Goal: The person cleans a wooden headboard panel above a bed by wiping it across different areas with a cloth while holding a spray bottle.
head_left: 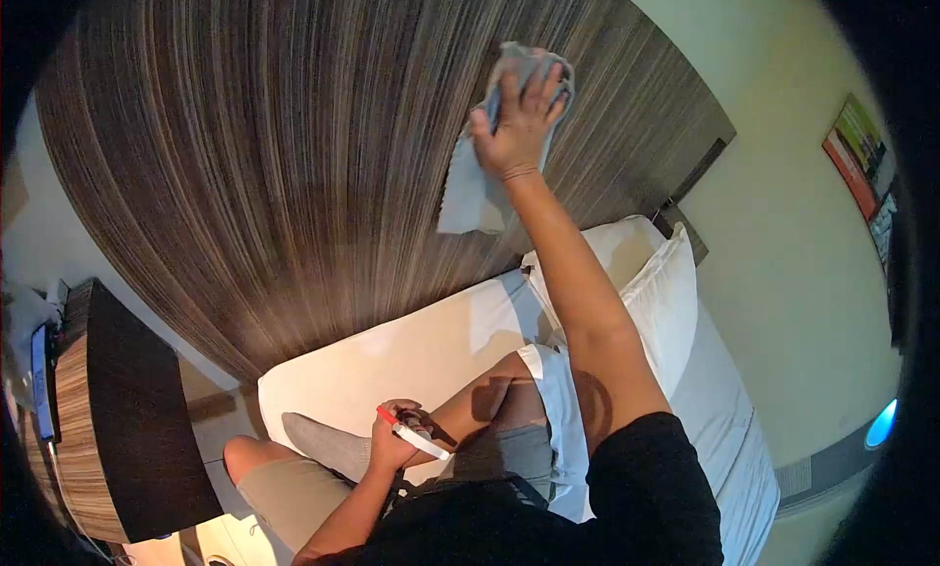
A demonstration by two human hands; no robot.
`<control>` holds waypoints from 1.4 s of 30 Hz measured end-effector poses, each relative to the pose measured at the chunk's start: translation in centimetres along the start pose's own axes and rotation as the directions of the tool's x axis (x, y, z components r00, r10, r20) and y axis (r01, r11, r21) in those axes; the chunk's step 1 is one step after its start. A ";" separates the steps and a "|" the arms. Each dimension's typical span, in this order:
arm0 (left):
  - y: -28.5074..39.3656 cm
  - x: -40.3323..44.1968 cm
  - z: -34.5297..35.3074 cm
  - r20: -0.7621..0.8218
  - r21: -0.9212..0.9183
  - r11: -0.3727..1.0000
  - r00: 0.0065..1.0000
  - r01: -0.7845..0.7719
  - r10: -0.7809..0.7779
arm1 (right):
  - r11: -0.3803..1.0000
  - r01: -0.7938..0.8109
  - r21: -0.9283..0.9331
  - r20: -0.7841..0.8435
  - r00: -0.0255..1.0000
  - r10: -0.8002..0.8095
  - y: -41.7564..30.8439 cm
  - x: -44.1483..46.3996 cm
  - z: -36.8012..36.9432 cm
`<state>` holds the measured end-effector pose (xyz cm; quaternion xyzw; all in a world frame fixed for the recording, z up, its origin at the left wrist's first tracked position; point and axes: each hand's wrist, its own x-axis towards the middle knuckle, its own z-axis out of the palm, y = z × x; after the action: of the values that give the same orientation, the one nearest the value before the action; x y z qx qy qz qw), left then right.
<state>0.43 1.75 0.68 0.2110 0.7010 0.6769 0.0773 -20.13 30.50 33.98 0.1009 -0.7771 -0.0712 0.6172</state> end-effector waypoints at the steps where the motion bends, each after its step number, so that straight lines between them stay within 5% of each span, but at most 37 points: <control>1: 0.0 0.0 0.0 -0.002 0.003 1.000 1.000 -0.030 0.030 | 0.996 -0.086 0.011 -0.058 0.995 0.086 0.8 0.5 0.1; 3: -0.2 0.0 0.0 0.012 -0.031 0.999 1.000 0.015 -0.015 | 0.985 -0.169 0.023 -0.111 0.979 0.171 2.1 1.9 0.6; 5: -0.2 0.0 0.1 0.028 -0.069 0.995 0.997 0.067 -0.065 | 0.892 -0.441 0.100 -0.194 0.871 0.452 2.7 4.8 0.6; 8: -0.2 0.1 0.2 0.004 -0.057 0.998 1.000 -0.013 0.013 | 0.823 -0.520 0.227 -0.225 0.794 0.564 0.5 9.6 0.1; 9: -0.3 0.0 0.3 0.004 -0.089 0.996 1.000 0.029 -0.029 | 0.825 -0.520 0.222 -0.226 0.795 0.562 0.3 10.6 0.8; 11: -0.1 0.1 0.2 0.014 -0.121 0.990 0.997 0.075 -0.074 | 0.950 -0.298 0.096 -0.243 0.918 0.313 -0.3 12.1 2.4; 13: 0.8 0.1 -0.2 0.066 0.005 0.999 0.997 0.036 -0.036 | 0.985 -0.175 0.001 -0.190 0.967 0.172 -5.8 12.9 0.4; 21: -3.3 -0.1 0.4 0.014 -0.049 0.995 0.996 -0.091 0.092 | 0.979 0.200 -0.031 0.027 0.980 -0.199 -9.9 6.3 -0.2; 31: -1.9 -0.1 0.3 0.024 -0.065 0.997 0.999 -0.029 0.031 | 0.987 0.161 0.003 0.113 0.981 -0.160 -3.2 -2.3 0.6; 35: -0.5 0.1 0.1 0.031 -0.065 0.997 0.999 -0.031 0.033 | 1.000 0.005 -0.023 0.021 1.000 -0.005 -2.5 4.0 -0.6; 37: -1.1 0.3 -0.1 0.031 0.041 0.983 0.983 -0.181 0.180 | 0.994 -0.111 -0.011 -0.114 0.988 0.109 -0.8 6.9 -0.9; 40: -0.9 0.3 0.1 0.039 -0.046 0.993 0.993 -0.111 0.113 | 0.971 -0.234 0.058 -0.142 0.960 0.240 2.6 8.8 -0.8; 42: 0.0 0.3 0.0 0.035 -0.027 0.993 0.993 -0.115 0.116 | 0.945 -0.313 0.089 -0.326 0.888 0.325 5.2 8.7 0.3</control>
<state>0.14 1.87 0.73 0.2624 0.6774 0.6851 0.0533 -22.66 33.43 43.32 -0.0070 -0.6674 0.0625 0.7421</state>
